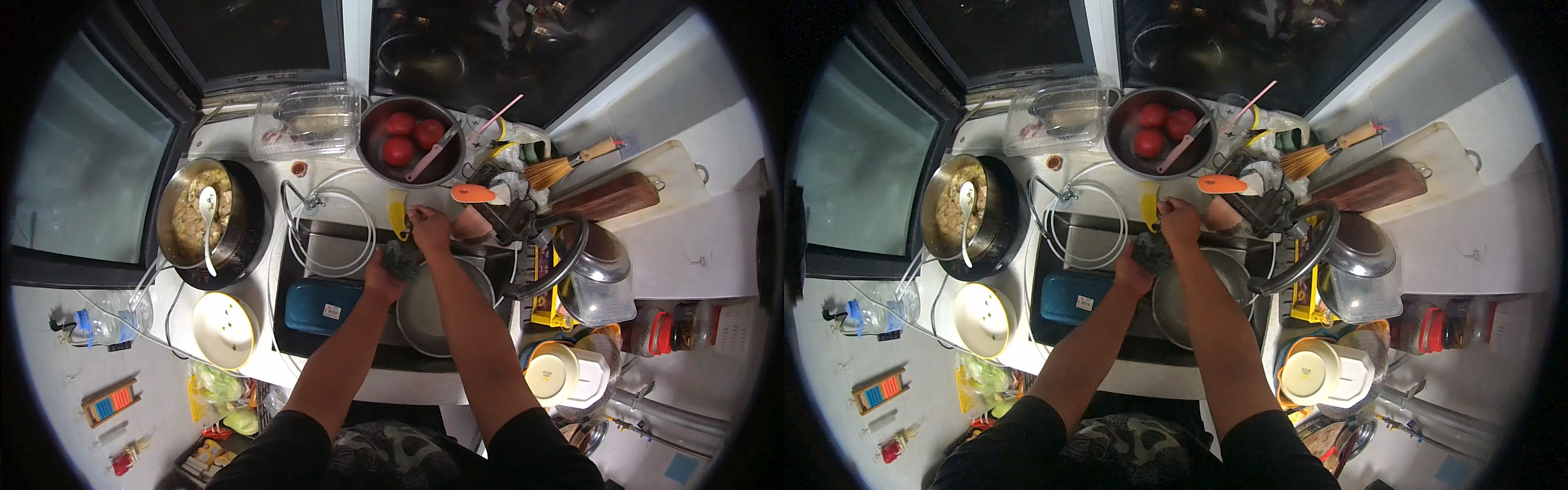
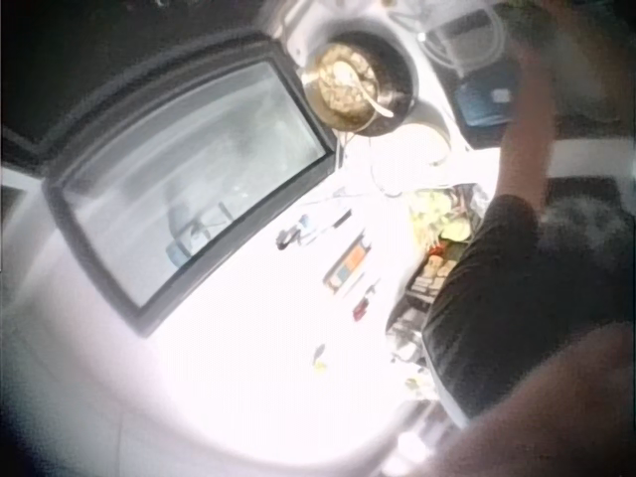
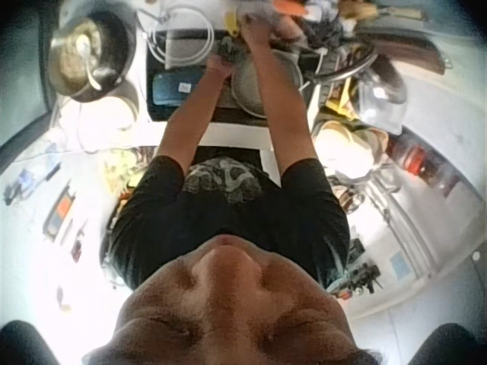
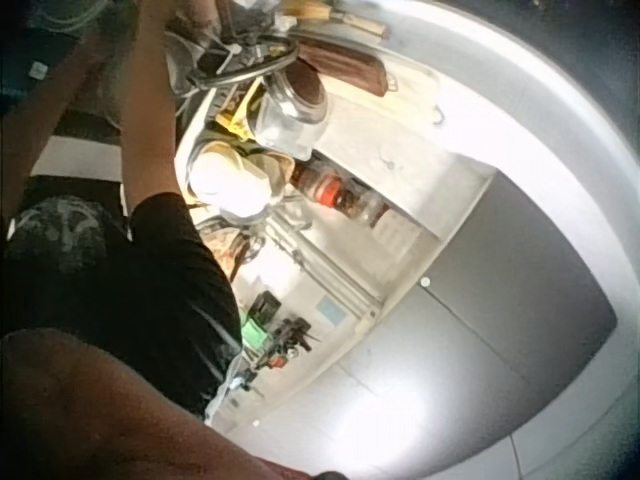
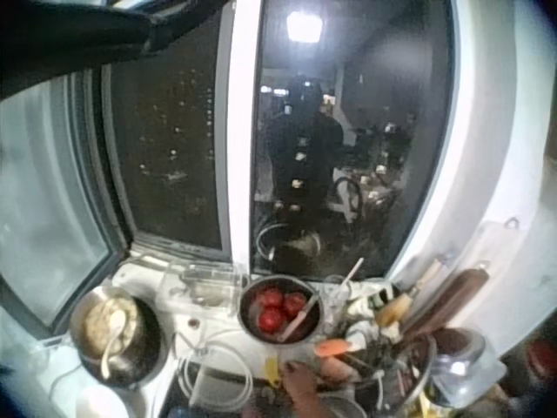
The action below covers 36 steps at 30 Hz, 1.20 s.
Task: The person wipes a round dining table with a cloth, moving items like a bowl of fruit, napkins, and a bottle aside. They then move to the kitchen, wash hands and a cloth in the sink, and wipe the stovetop and range hood.
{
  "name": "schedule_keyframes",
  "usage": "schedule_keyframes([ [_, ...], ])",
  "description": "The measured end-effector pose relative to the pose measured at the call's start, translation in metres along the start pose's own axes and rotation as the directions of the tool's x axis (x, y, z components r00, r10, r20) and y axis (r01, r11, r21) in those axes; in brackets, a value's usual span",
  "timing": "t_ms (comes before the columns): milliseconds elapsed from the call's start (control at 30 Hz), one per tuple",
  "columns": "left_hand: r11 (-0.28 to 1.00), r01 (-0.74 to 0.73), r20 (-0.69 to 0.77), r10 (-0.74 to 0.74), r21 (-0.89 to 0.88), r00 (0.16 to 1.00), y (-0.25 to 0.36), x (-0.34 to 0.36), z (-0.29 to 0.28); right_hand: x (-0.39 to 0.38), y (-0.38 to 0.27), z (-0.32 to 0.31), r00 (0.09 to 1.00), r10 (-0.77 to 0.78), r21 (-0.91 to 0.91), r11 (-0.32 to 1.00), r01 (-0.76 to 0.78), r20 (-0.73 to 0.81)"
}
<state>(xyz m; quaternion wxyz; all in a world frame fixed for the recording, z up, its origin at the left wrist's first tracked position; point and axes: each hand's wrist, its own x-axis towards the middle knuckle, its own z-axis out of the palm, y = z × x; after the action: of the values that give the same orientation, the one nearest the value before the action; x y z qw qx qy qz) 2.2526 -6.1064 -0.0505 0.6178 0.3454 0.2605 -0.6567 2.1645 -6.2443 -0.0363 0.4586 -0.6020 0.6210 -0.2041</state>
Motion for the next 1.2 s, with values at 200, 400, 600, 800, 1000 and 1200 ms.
schedule_keyframes([
  [200, 0.988, 0.151, -0.003, -0.151, 0.019, 0.989, 0.001, -0.008, -0.026, -0.086, 0.042, 0.021, 0.978, 0.191, 0.509, 0.852, -0.124, -0.082],
  [400, 0.885, 0.218, -0.254, -0.119, 0.411, 0.96, -0.022, -0.02, -0.005, -0.151, 0.065, 0.027, 0.944, -0.314, 0.501, 0.836, 0.223, 0.104],
  [600, 0.383, 0.027, -0.04, 0.026, 0.923, 0.999, -0.075, -0.011, -0.05, -0.131, 0.113, 0.009, 0.993, -0.011, 0.474, 0.879, -0.046, 0.116],
  [800, -0.322, -0.079, 0.084, -0.463, -0.943, 0.882, -0.053, 0.056, -0.132, -0.182, 0.121, 0.03, 0.98, 0.104, 0.625, 0.757, -0.19, 0.172],
  [1000, -0.89, -0.328, -0.148, -0.295, -0.317, 0.944, -0.097, -0.009, -0.019, -0.208, 0.157, 0.048, 0.984, -0.158, 0.091, 0.982, 0.166, -0.085],
  [1200, -0.706, -0.141, 0.239, 0.041, 0.694, 0.97, -0.118, -0.012, -0.093, -0.182, 0.203, 0.066, 0.97, 0.097, 0.323, 0.931, -0.168, 0.224],
])
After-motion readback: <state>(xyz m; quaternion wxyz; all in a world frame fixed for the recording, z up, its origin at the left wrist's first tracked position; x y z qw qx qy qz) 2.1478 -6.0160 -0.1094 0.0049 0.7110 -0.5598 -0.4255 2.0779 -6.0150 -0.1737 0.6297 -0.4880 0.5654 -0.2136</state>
